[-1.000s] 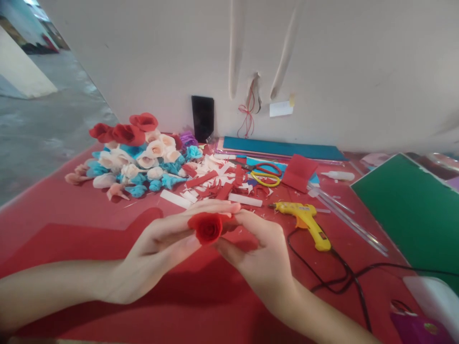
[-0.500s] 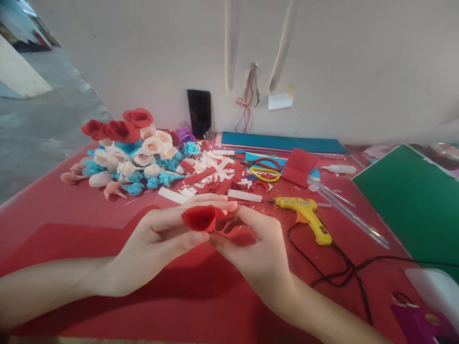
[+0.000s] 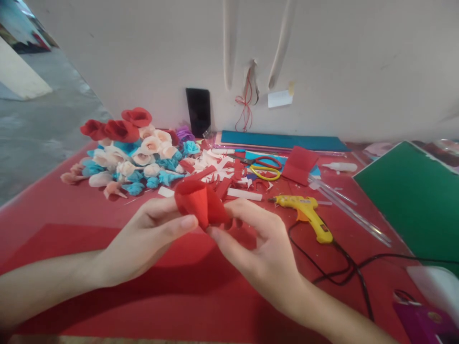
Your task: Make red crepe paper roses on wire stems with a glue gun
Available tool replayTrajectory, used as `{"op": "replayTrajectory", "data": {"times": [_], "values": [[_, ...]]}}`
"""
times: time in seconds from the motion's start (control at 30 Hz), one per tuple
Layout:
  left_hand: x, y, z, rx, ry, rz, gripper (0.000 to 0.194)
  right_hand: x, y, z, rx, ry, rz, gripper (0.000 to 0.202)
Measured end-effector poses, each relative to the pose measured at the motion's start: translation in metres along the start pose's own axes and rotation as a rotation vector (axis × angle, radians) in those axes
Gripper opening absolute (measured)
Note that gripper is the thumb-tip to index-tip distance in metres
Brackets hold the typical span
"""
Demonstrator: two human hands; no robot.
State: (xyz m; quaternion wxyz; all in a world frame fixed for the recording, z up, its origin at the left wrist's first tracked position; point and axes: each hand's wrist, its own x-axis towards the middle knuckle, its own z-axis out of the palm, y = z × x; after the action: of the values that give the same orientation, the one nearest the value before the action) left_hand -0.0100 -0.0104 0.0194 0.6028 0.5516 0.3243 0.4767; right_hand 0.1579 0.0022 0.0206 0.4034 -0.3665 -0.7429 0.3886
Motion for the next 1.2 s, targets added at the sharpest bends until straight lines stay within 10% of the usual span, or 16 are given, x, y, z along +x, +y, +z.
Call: {"op": "replayTrajectory", "data": {"times": [1.2], "values": [[-0.002, 0.011, -0.004, 0.430, -0.100, 0.347, 0.018, -0.002, -0.005, 0.002, -0.036, 0.048, -0.161, 0.026]]}}
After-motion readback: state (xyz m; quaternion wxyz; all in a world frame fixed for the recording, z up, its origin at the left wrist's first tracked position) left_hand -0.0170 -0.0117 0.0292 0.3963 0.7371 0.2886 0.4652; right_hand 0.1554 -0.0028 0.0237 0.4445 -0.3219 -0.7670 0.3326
